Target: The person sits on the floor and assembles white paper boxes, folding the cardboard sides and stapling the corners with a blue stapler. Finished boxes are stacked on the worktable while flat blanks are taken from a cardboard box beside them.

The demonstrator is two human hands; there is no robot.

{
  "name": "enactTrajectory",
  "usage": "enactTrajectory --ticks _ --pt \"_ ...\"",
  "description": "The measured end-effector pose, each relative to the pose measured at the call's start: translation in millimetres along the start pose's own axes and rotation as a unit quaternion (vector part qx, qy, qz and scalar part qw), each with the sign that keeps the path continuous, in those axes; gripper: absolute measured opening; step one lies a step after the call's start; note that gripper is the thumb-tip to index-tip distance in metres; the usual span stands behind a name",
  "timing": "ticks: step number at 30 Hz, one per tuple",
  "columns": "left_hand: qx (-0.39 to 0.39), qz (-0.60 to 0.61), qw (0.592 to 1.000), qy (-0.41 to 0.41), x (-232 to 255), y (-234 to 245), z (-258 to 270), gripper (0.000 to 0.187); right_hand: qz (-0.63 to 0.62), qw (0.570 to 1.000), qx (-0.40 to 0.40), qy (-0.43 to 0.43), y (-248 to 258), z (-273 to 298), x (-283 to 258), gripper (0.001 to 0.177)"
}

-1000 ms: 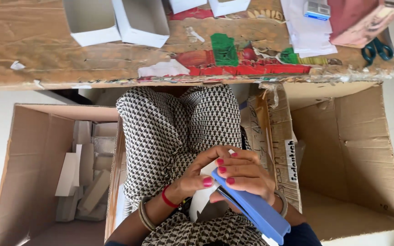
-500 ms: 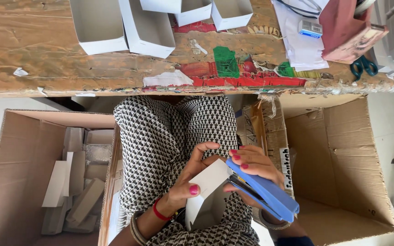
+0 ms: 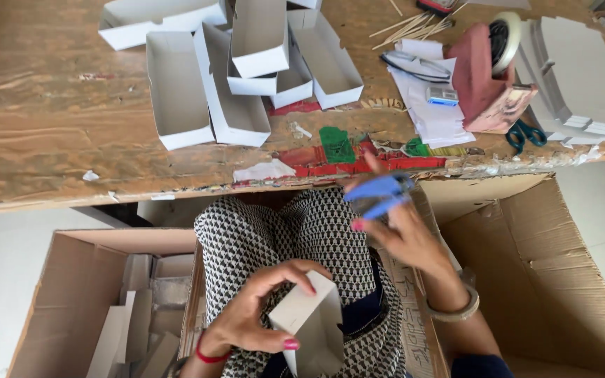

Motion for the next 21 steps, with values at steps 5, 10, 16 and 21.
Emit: enactTrajectory --ticks 5,10,16,21 --pt "0.224 -0.113 0.952 -0.174 114 63 -22 0.068 0.372 0.924 0.083 -0.031 41 -61 40 0.079" --pt "0.375 -0.280 0.812 -0.349 145 142 -95 0.057 0.413 0.900 0.126 0.061 41 -70 31 0.061" --pt "0.338 -0.544 0.720 -0.267 125 116 -162 0.049 0.178 0.963 0.200 0.004 72 -43 32 0.045" --pt "0.227 -0.563 0.751 -0.260 136 39 -187 0.019 0.278 0.913 0.280 0.101 165 -13 22 0.023"
Point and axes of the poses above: each hand's wrist, its own z-axis away from the middle knuckle, its own y-axis out of the back of the hand, x = y × z, the point moved 7 cm from there along -z, towards the middle knuckle, and after that the axes turned 4 degrees about x, right-handed, at the moved point
